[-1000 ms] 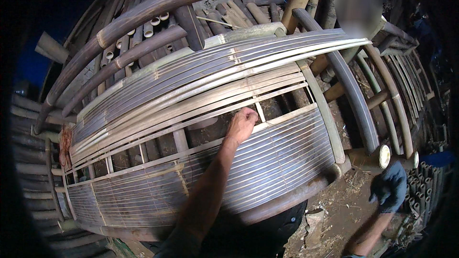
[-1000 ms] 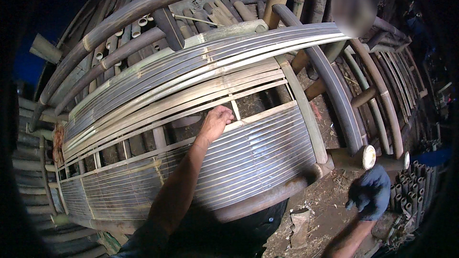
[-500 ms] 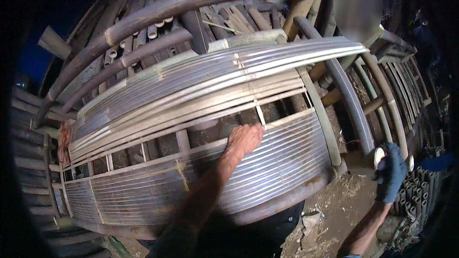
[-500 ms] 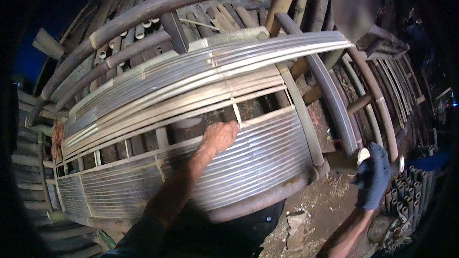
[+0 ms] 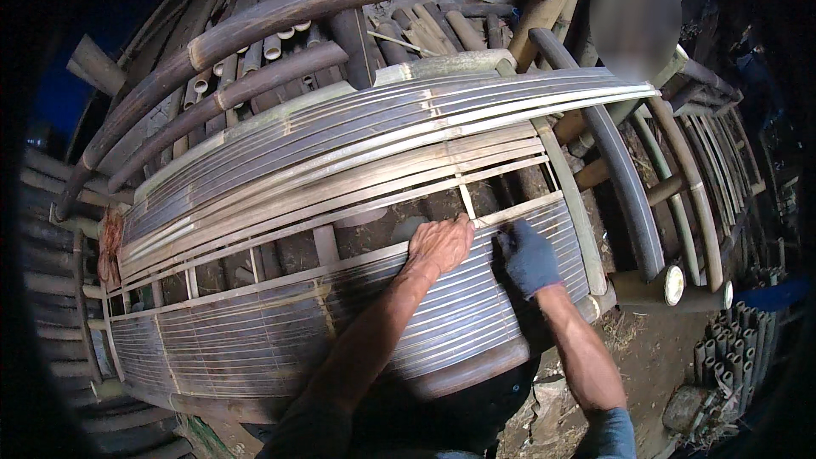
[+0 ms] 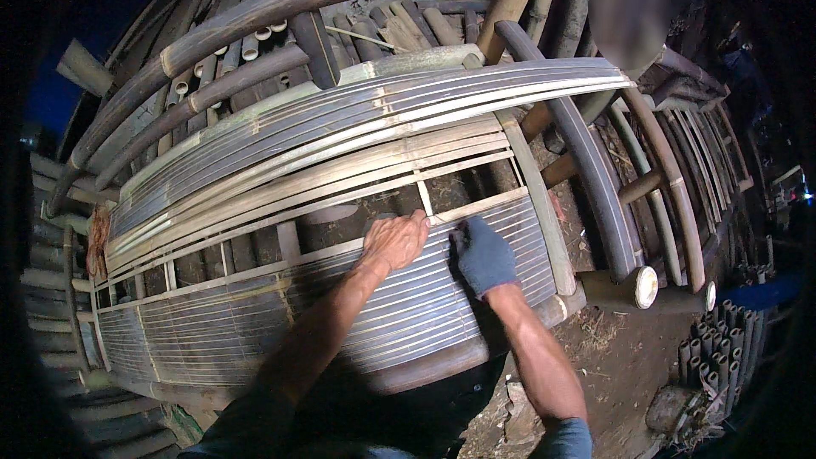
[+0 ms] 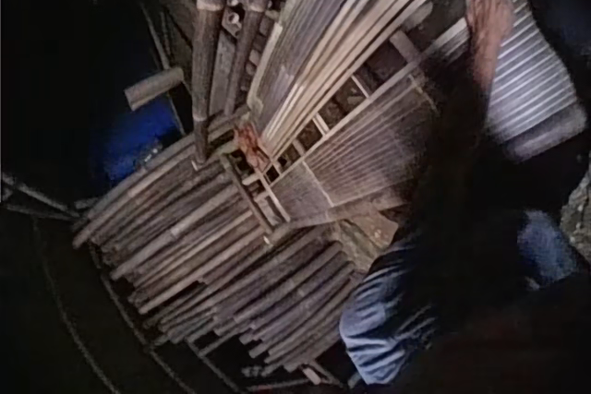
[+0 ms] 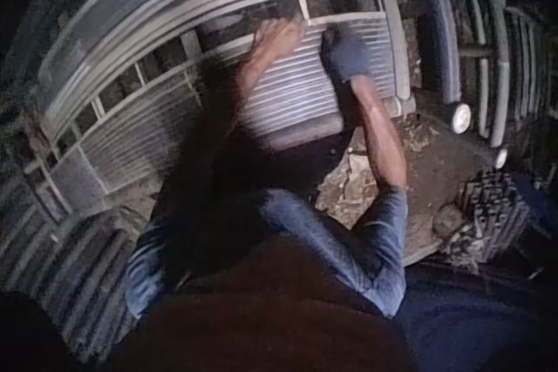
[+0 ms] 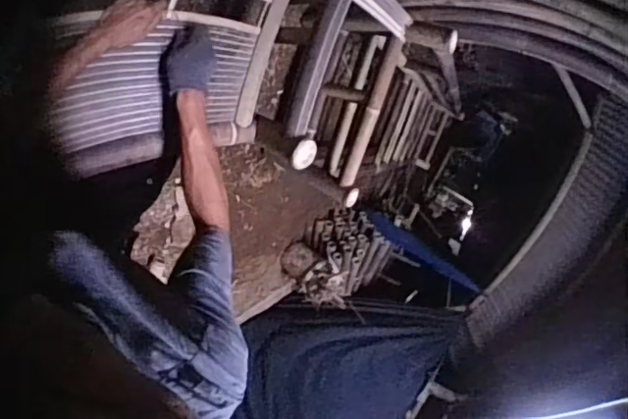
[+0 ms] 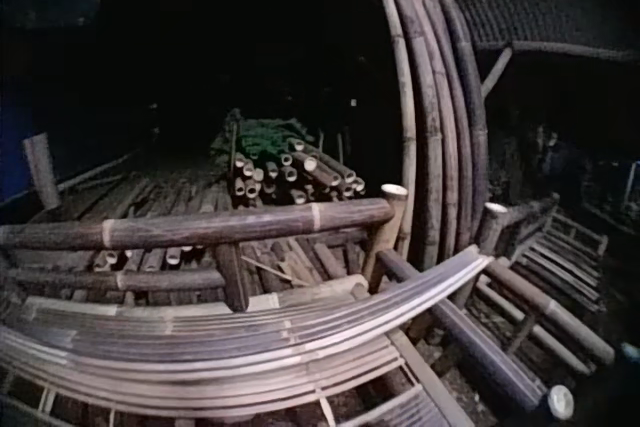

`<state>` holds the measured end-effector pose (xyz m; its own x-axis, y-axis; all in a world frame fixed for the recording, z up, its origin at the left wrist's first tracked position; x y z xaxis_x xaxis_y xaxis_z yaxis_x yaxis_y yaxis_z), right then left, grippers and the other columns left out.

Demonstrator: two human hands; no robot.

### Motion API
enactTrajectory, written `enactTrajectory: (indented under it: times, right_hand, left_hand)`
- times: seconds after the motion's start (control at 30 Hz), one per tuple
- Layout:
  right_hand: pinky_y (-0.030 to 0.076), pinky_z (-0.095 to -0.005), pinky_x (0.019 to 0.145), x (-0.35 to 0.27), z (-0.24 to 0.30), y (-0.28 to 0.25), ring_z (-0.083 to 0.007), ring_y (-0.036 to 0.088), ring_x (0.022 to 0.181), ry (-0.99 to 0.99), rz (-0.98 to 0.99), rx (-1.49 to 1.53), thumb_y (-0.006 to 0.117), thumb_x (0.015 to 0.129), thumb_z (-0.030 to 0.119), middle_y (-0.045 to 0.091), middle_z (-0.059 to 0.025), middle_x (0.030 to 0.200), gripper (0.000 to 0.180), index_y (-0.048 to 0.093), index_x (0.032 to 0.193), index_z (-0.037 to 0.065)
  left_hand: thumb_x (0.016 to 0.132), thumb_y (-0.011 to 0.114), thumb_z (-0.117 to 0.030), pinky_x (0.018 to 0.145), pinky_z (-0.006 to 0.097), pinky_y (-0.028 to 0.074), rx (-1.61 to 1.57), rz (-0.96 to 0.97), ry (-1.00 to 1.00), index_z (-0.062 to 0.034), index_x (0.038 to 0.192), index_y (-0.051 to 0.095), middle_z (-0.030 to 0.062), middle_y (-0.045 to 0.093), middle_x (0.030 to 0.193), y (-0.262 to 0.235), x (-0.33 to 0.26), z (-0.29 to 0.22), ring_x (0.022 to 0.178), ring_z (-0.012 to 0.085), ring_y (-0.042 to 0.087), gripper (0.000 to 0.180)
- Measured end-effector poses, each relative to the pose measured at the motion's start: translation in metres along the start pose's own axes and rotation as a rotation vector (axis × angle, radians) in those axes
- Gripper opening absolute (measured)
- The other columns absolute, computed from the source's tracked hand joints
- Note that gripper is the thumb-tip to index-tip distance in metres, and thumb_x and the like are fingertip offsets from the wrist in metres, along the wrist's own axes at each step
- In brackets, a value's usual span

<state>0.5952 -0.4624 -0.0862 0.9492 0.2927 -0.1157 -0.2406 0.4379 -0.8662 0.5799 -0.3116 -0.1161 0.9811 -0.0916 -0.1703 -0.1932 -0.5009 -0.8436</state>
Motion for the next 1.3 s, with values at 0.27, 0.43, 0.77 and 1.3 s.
enactTrajectory:
  times: [0.27,0.43,0.77,1.3]
  right_hand:
    - [0.050,-0.0267,0.079,-0.037,0.037,-0.063,-0.0109,0.059,0.081,-0.001,0.215,0.615,0.061,0.095,0.031,0.068,-0.0080,0.104,0.036,0.066,0.120,0.005]
    - [0.050,-0.0327,0.078,0.009,0.061,-0.127,-0.0157,0.062,0.083,-0.225,0.046,1.423,0.055,0.095,0.031,0.067,-0.0143,0.106,0.031,0.066,0.096,0.002]
    - [0.052,-0.0456,0.080,-0.058,0.006,-0.008,-0.0430,0.066,0.090,0.049,0.487,0.047,0.049,0.097,0.047,0.068,-0.0261,0.090,0.048,0.070,0.106,0.005]
    - [0.048,-0.0454,0.064,-0.083,0.004,0.002,-0.0388,0.065,0.072,-0.259,0.255,0.140,0.051,0.096,0.035,0.066,-0.0249,0.081,0.038,0.068,0.090,0.001]
  left_hand:
    - [0.100,0.037,-0.032,0.078,0.054,0.051,0.015,0.007,-0.024,-0.0031,0.101,0.059,0.0241,0.069,0.088,0.000,0.003,0.001,0.084,0.0417,0.067,0.036]
    - [0.099,0.038,-0.031,0.076,0.055,0.051,0.006,-0.054,-0.033,-0.0021,0.098,0.059,0.0251,0.069,0.086,0.000,0.002,0.004,0.083,0.0419,0.068,0.036]
    - [0.100,0.036,-0.033,0.080,0.054,0.051,-0.027,-0.013,-0.003,-0.0057,0.104,0.061,0.0234,0.069,0.086,-0.003,0.000,0.010,0.084,0.0418,0.067,0.037]
    - [0.099,0.041,-0.032,0.076,0.053,0.054,-0.063,-0.046,-0.046,-0.0041,0.099,0.063,0.0234,0.069,0.082,0.006,-0.007,0.022,0.078,0.0407,0.069,0.036]
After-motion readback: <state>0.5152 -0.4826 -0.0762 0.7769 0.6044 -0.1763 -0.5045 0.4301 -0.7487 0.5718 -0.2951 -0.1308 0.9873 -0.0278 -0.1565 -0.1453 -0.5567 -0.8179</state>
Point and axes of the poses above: each hand's wrist, its own x-axis towards the middle knuckle, its own y-axis out of the palm, z = x × y, the point moved 10 cm from there along x, towards the middle knuckle
